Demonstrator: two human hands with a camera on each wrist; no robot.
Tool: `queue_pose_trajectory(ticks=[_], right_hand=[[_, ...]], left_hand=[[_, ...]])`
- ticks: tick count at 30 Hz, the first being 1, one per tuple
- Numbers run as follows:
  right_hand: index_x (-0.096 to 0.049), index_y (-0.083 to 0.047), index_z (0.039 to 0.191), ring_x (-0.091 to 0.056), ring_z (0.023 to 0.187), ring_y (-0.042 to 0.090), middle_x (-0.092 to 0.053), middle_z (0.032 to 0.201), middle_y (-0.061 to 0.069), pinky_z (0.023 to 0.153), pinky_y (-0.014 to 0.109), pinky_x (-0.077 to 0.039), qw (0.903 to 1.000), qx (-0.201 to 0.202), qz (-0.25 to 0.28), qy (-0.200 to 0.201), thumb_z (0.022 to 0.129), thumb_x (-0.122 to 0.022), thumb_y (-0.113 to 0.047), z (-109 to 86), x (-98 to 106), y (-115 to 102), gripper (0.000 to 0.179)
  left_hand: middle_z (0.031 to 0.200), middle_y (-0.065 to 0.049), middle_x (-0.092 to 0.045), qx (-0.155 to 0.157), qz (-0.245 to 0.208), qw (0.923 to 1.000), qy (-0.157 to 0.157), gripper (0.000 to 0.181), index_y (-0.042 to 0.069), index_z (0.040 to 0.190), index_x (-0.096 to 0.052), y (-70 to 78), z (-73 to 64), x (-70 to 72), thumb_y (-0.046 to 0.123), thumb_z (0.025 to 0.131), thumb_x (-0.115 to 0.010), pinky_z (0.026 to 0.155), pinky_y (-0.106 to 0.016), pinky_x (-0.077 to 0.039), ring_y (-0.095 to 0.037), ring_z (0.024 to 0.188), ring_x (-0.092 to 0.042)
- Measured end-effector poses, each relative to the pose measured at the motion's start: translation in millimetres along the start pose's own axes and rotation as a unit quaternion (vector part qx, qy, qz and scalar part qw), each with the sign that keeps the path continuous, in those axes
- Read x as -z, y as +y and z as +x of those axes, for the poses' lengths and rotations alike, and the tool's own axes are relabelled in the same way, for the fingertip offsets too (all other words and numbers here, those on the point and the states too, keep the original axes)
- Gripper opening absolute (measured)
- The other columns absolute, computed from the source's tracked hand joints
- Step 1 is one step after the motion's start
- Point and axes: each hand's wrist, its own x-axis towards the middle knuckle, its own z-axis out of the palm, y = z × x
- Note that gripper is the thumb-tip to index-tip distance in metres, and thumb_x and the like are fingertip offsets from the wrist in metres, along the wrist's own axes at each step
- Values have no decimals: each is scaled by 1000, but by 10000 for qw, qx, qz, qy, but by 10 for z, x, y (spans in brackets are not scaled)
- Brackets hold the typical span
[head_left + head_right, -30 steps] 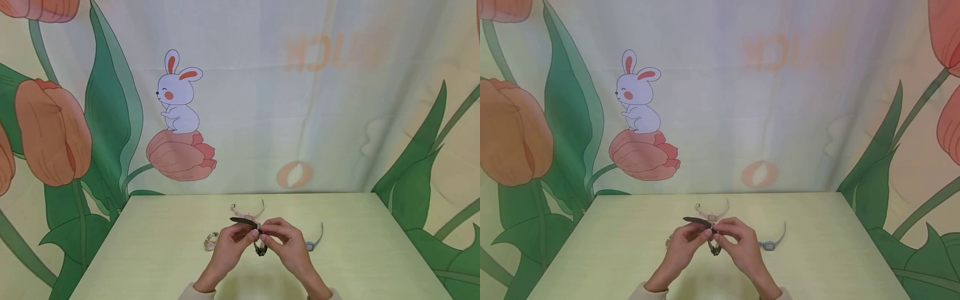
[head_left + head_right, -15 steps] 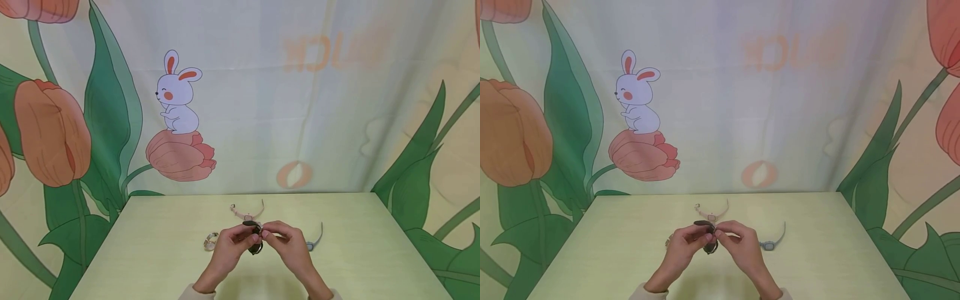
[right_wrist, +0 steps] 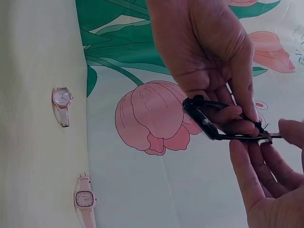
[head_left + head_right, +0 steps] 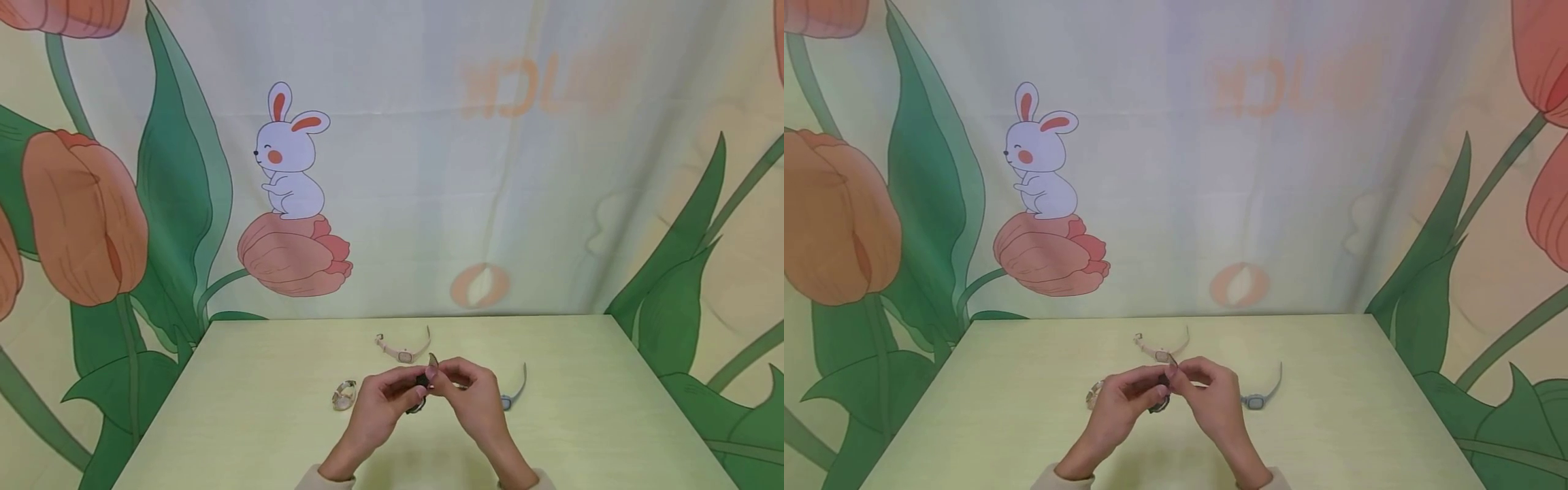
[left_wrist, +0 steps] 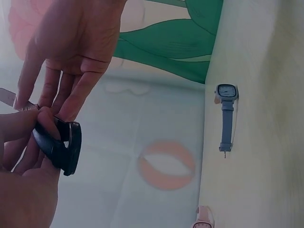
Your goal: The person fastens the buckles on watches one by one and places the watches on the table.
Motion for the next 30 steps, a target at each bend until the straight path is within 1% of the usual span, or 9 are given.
queue_pose_trajectory(ticks=[2, 4, 7, 9, 13, 16, 19, 24, 30], right_hand=[[-71, -6, 93, -72, 83, 14, -71, 94, 11, 71, 33, -61, 9998, 98, 131, 60, 85, -77, -21, 1, -5, 10, 19], [-70, -6, 94, -71, 86, 15, -69, 96, 10, 71, 33, -61, 9993, 313, 169, 137, 86, -77, -19, 0, -8, 24, 16], [-71, -11, 91, -69, 82, 14, -67, 93, 7, 71, 29, -60, 9975, 593, -75, 381, 85, -77, -20, -5, -6, 46, 12], [-71, -13, 90, -68, 79, 15, -68, 90, 6, 70, 27, -59, 9964, 678, -175, 482, 85, -77, -20, -8, -9, 57, 10], [-71, -10, 89, -69, 77, 16, -68, 87, 9, 70, 29, -60, 9966, 679, 12, 465, 86, -75, -17, -11, -20, 63, 9], [-70, -5, 90, -70, 78, 16, -69, 85, 13, 72, 31, -61, 9966, 669, 263, 407, 87, -74, -12, -12, -23, 57, 9], [-70, -2, 91, -71, 77, 16, -70, 84, 14, 73, 33, -61, 9970, 548, 417, 365, 88, -72, -10, -14, -24, 46, 8], [-70, 0, 92, -72, 77, 16, -71, 84, 15, 75, 34, -61, 9977, 399, 467, 297, 90, -71, -11, -25, -27, 32, 12], [-71, 0, 91, -73, 75, 16, -72, 83, 17, 73, 33, -61, 9978, 474, 368, 265, 89, -72, -11, -41, -19, 28, 12]], left_hand=[[113, -24, -69, 26, 38, 9999, 99, 31, 1, 120, -68, 4, -1, -5, 9, 90, -70, 78, -20, -57, -6, 91, -69], [112, -25, -69, 13, 35, 9998, 182, 31, -1, 119, -68, 4, -2, -15, 9, 89, -71, 76, -19, -57, -8, 91, -69], [111, -27, -69, 27, 35, 9996, 274, 31, -3, 117, -68, 5, -1, -32, 9, 89, -72, 74, -18, -56, -8, 90, -68], [111, -26, -69, 64, 36, 9995, 309, 30, -3, 117, -68, 11, -2, -43, 9, 89, -71, 74, -18, -56, -8, 90, -68], [111, -25, -69, 36, 126, 9990, 434, 27, -2, 115, -68, 28, -3, -59, 11, 91, -69, 74, -18, -55, -5, 88, -67], [106, -24, -70, -53, 202, 9981, 586, 25, -2, 113, -69, 44, -3, -75, 13, 92, -68, 73, -18, -55, -4, 83, -66], [99, -22, -71, -109, 251, 9965, 795, 21, 0, 108, -71, 60, 1, -94, 14, 92, -69, 71, -19, -55, -5, 77, -64], [93, -14, -73, -49, 305, 9937, 1075, 13, 7, 102, -73, 79, 2, -109, 12, 90, -71, 69, -20, -54, -7, 74, -65], [93, -12, -74, 41, 371, 9929, 1128, 12, 10, 100, -74, 82, 0, -102, 15, 89, -73, 69, -20, -55, -9, 77, -68]])
